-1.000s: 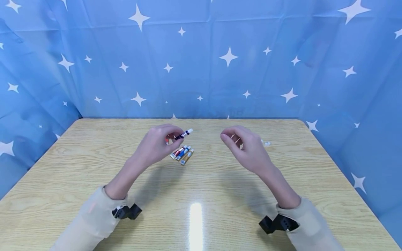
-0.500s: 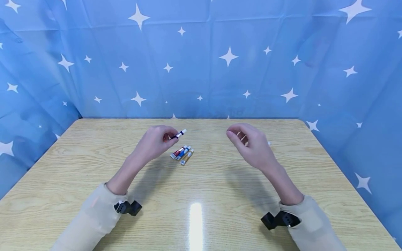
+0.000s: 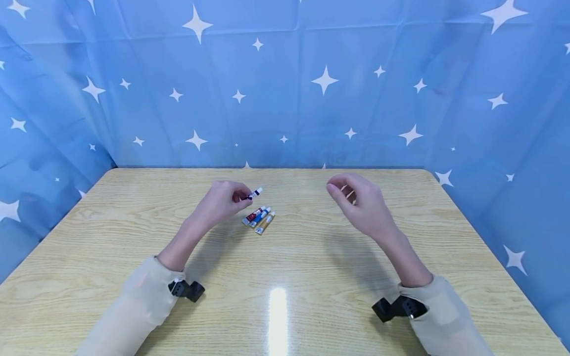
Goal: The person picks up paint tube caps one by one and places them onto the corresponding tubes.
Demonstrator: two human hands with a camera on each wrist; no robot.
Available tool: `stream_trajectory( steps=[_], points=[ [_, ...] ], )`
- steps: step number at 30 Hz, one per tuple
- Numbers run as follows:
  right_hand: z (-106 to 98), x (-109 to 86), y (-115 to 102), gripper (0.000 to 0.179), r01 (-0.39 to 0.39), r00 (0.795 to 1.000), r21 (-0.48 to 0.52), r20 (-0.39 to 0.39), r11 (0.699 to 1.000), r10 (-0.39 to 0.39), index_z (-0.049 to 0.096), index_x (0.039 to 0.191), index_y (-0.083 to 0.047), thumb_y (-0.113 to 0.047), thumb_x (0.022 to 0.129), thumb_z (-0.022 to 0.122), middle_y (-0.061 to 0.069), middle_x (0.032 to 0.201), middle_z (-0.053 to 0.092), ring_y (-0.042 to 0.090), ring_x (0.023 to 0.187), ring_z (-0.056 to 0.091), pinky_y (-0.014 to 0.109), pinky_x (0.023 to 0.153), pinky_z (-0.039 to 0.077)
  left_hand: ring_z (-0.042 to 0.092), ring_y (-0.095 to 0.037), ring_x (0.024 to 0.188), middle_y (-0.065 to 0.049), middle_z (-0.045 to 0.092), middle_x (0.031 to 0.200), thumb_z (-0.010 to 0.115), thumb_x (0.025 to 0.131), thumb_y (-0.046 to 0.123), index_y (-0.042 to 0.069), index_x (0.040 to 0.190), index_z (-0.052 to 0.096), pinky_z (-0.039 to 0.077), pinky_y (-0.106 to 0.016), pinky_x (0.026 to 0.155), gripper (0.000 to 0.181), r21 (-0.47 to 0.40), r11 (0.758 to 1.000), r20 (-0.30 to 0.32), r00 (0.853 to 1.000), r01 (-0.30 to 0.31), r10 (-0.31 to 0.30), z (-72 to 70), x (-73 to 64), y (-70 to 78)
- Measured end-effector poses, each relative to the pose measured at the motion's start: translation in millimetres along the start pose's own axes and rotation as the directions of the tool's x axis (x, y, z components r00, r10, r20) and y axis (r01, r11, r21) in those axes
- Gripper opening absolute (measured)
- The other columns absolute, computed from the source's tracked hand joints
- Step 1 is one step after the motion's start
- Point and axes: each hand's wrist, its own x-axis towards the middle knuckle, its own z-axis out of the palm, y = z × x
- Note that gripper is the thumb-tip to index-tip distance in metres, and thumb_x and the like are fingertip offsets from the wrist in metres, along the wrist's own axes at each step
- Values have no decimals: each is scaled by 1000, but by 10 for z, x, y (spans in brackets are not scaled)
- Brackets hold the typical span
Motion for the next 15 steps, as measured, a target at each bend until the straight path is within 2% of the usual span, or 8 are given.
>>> stream_trajectory(
  steps=[8, 15],
  points=[
    [-18, -2, 60, 13, -14, 1000, -11, -3, 1000, 13, 72, 108, -7, -8, 99, 62, 3, 85, 67, 9, 65, 58, 16, 62, 46, 61, -15, 75, -4, 70, 85, 73, 92, 12, 3, 97, 76, 51, -29, 68, 10, 25, 998, 93, 994, 62, -64, 90, 43, -109],
    [-30, -4, 74, 15, -31, 1000, -14, 4, 999, 31, 71, 110, -4, -10, 100, 62, 0, 88, 68, 15, 65, 60, 16, 62, 46, 59, -18, 74, -5, 69, 85, 75, 92, 15, 4, 95, 76, 50, -32, 69, 12, 66, 992, 116, 987, 107, -114, 140, 62, -174]
  ],
)
